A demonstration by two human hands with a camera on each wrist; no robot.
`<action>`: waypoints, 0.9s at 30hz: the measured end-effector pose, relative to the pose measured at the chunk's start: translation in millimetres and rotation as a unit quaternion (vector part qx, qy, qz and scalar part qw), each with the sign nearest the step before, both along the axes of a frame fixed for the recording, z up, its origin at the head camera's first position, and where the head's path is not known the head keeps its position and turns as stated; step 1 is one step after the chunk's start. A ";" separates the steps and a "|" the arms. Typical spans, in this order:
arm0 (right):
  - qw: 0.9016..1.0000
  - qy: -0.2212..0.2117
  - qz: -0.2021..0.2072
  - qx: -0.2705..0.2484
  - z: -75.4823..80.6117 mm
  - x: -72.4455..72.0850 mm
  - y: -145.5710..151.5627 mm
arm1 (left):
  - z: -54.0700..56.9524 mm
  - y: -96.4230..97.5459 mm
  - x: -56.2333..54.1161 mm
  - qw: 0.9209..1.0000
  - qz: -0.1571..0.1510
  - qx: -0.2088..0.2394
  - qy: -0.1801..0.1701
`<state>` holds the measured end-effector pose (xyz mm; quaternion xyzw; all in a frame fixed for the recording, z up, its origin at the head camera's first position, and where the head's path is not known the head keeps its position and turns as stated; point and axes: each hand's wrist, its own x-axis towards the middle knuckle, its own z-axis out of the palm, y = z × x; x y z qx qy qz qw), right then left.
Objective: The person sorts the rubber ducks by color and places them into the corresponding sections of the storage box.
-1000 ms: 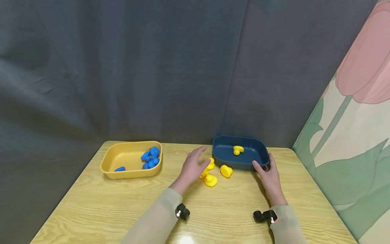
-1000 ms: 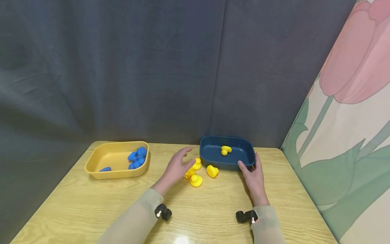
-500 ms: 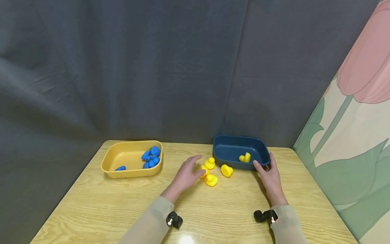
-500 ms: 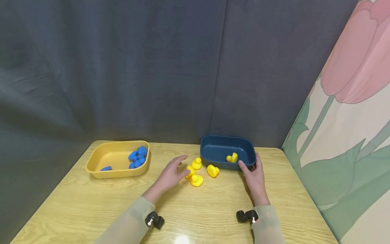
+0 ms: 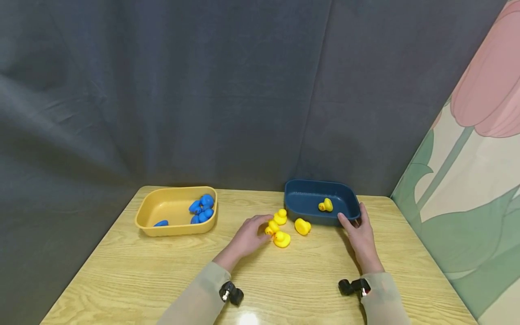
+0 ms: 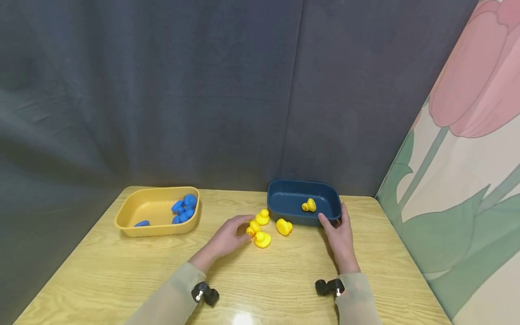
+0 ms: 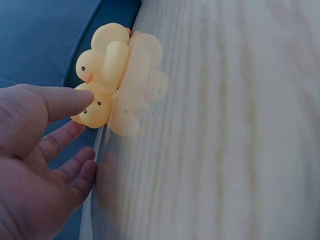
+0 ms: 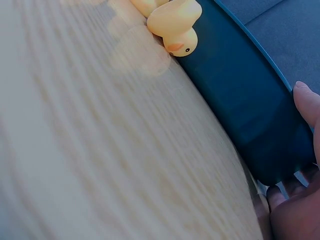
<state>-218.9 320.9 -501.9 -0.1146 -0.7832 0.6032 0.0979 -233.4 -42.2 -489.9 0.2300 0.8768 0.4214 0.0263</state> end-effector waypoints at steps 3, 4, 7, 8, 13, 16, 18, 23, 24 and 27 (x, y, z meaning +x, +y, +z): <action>1.000 0.004 -0.001 -0.003 0.6 0.6 0.1 | 0.5 1.3 -0.3 1.000 -0.003 -0.009 0.006; 1.000 0.005 0.000 -0.004 0.7 0.2 0.4 | 0.6 1.8 -0.4 1.000 -0.003 -0.012 0.006; 1.000 0.007 0.002 -0.004 0.7 0.5 0.8 | -1.1 3.9 -1.9 1.000 0.000 -0.018 0.007; 1.000 0.008 0.003 -0.004 0.5 0.5 1.0 | -1.6 4.6 -2.3 1.000 0.003 -0.020 0.005; 1.000 0.008 0.003 -0.003 0.1 1.0 0.8 | -4.7 7.0 -3.6 1.000 0.017 -0.020 0.006; 1.000 0.006 0.001 -0.002 0.4 1.4 -0.1 | -6.2 7.4 -4.0 0.999 0.023 -0.019 0.011; 1.000 0.005 0.001 -0.002 0.2 1.5 -0.2 | -7.0 7.6 -4.3 0.999 0.026 -0.019 0.015; 1.000 -0.002 0.003 0.002 -1.9 -1.2 2.0 | -6.3 7.5 -4.1 0.999 0.032 -0.014 0.020; 1.000 -0.005 0.003 0.004 -2.2 -1.9 2.5 | -5.5 7.2 -3.9 0.999 0.034 -0.012 0.021; 1.000 -0.010 0.002 0.009 -2.5 -3.6 3.6 | -2.3 6.5 -3.1 0.999 0.038 0.004 0.017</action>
